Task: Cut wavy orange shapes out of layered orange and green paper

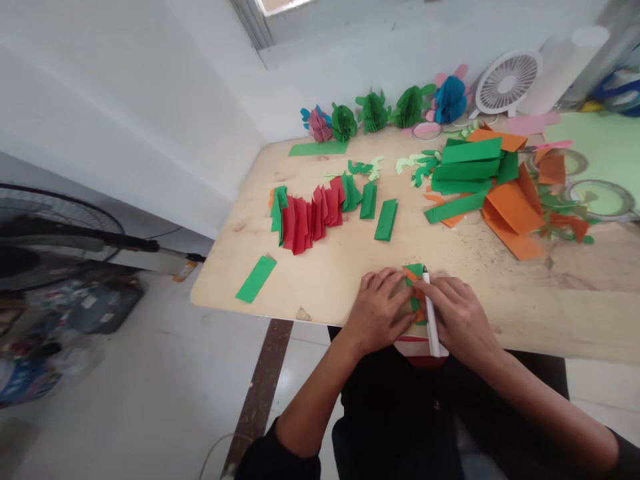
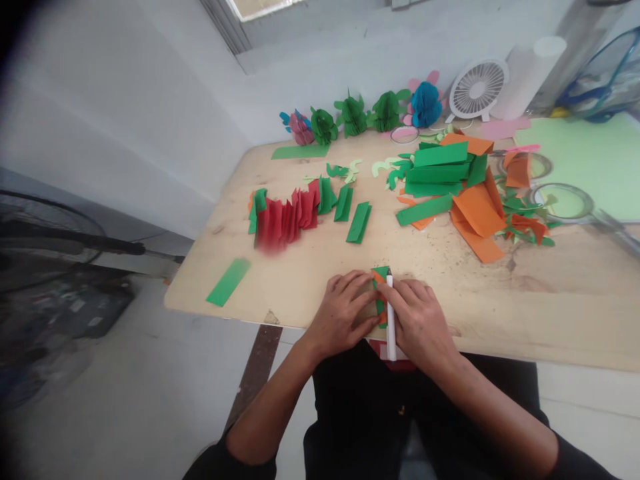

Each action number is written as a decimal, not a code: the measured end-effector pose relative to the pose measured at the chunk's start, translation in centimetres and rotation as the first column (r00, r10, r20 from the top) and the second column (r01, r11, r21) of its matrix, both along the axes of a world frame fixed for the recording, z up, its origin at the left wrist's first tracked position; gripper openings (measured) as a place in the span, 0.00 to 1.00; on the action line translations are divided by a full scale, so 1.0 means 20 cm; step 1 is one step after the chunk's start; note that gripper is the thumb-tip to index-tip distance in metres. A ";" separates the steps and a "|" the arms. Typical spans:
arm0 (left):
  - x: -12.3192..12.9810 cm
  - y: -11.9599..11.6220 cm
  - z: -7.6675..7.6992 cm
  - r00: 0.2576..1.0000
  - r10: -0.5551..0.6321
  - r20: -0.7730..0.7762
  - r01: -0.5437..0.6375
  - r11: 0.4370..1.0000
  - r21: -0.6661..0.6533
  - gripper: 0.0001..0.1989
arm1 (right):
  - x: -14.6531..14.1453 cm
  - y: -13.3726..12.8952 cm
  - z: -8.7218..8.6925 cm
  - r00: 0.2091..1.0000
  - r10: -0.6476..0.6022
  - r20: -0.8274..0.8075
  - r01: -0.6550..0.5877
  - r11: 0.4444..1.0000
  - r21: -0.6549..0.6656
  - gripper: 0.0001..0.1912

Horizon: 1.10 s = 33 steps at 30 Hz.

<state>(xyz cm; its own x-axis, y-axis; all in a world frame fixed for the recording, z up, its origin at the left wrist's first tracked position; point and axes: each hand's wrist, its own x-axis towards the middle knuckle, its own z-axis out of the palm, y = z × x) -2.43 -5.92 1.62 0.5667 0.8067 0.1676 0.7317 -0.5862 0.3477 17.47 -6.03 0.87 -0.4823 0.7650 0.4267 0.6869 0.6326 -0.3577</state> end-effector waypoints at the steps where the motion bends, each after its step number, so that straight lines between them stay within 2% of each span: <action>1: 0.00 0.00 0.00 1.000 0.000 0.000 0.000 1.000 0.001 0.20 | 0.00 0.00 0.00 1.000 0.003 -0.002 -0.003 1.000 0.000 0.26; 15: 0.00 0.00 0.00 1.000 0.000 0.010 0.000 1.000 0.024 0.20 | 0.00 0.00 0.00 0.999 -0.006 0.038 0.006 1.000 0.000 0.26; 33: -0.01 -0.01 0.00 1.000 -0.011 0.001 0.011 1.000 0.017 0.20 | -0.01 -0.01 0.02 0.998 -0.018 0.062 0.017 1.000 0.021 0.20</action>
